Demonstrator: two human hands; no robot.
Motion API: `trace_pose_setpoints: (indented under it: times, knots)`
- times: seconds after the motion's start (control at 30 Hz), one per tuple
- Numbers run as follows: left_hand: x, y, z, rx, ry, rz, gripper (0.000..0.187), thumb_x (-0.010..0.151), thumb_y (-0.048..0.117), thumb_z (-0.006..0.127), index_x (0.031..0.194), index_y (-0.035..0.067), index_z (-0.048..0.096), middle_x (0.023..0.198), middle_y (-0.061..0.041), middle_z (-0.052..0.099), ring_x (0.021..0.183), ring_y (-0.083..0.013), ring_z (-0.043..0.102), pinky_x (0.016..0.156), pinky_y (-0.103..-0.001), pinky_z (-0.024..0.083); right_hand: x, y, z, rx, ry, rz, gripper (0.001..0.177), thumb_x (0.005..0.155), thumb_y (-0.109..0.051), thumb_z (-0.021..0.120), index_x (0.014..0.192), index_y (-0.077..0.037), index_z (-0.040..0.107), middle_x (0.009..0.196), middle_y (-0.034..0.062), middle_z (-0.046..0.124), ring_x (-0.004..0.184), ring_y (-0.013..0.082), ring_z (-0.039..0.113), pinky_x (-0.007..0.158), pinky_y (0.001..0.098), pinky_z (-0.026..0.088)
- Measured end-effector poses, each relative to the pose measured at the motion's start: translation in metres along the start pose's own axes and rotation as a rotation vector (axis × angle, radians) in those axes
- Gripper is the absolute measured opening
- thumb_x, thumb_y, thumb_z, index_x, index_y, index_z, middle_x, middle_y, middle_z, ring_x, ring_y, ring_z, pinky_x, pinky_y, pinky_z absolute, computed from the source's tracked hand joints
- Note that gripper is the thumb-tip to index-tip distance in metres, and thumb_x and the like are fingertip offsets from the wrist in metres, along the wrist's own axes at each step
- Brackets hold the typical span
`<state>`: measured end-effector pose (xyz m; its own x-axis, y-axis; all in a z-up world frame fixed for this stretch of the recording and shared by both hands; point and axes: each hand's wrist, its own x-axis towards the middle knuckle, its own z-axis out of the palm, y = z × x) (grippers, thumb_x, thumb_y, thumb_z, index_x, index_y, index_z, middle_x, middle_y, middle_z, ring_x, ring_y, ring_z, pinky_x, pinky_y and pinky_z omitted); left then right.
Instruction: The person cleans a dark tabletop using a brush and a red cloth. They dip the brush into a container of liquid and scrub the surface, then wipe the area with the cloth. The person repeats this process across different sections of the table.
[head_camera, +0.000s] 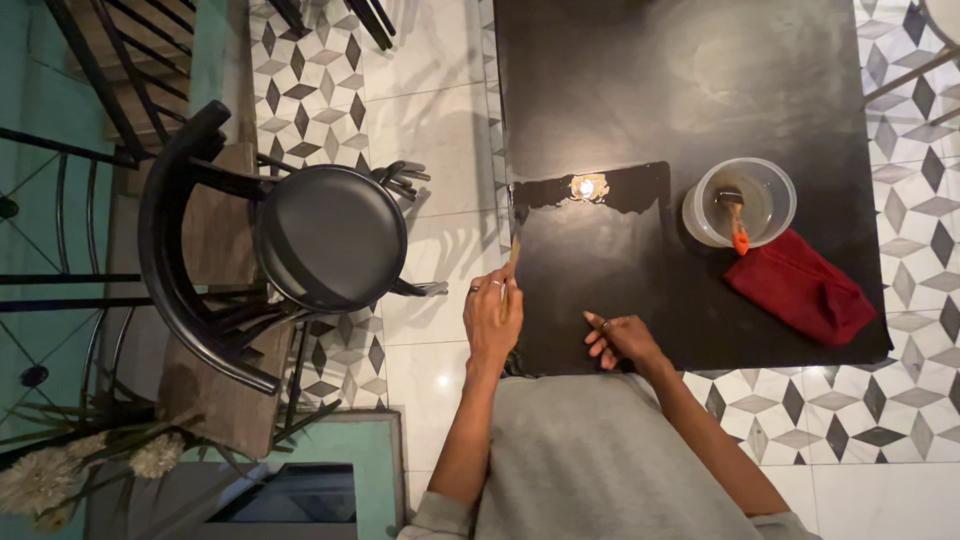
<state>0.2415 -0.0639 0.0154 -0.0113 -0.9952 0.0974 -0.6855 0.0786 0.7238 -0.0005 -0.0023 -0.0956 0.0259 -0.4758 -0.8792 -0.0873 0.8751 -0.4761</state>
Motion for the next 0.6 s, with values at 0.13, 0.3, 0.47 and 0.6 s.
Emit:
trace_pose_setpoints:
  times: [0.13, 0.3, 0.47, 0.6]
  knots:
    - [-0.0029, 0.0016, 0.0042, -0.019, -0.014, 0.066, 0.027, 0.098, 0.012, 0.058, 0.118, 0.0, 0.069, 0.105, -0.02, 0.073, 0.098, -0.0398, 0.065, 0.086, -0.048, 0.052, 0.0013, 0.0035, -0.0002, 0.028, -0.028, -0.023, 0.051, 0.094, -0.045, 0.068, 0.082, 0.005, 0.073, 0.066, 0.0127, 0.072, 0.041, 0.0188, 0.061, 0.042, 0.0311, 0.051]
    - [0.002, 0.0072, 0.0054, 0.033, -0.042, 0.05, 0.028, 0.096, 0.012, 0.057, 0.119, 0.001, 0.068, 0.103, -0.019, 0.073, 0.096, -0.039, 0.066, 0.084, -0.048, 0.052, 0.0041, 0.0062, -0.0035, 0.037, -0.043, -0.023, 0.051, 0.094, -0.043, 0.068, 0.085, 0.006, 0.074, 0.069, 0.0143, 0.074, 0.042, 0.0207, 0.062, 0.042, 0.0322, 0.051]
    - [0.0003, 0.009, 0.0029, -0.089, -0.009, 0.104, 0.025, 0.096, 0.012, 0.057, 0.116, 0.0, 0.068, 0.107, -0.021, 0.073, 0.097, -0.0403, 0.066, 0.085, -0.048, 0.053, 0.005, 0.0072, -0.0042, 0.031, -0.035, -0.024, 0.052, 0.095, -0.045, 0.067, 0.087, 0.006, 0.074, 0.072, 0.0144, 0.074, 0.043, 0.0202, 0.063, 0.043, 0.0317, 0.052]
    - [-0.0013, 0.0065, 0.0022, 0.09, -0.034, 0.056, 0.025, 0.096, 0.012, 0.057, 0.115, 0.0, 0.068, 0.101, -0.02, 0.072, 0.096, -0.0404, 0.065, 0.084, -0.05, 0.05, 0.0054, 0.009, -0.0054, 0.035, -0.036, -0.021, 0.053, 0.095, -0.046, 0.066, 0.087, 0.006, 0.074, 0.073, 0.0151, 0.075, 0.043, 0.0209, 0.064, 0.043, 0.0317, 0.053]
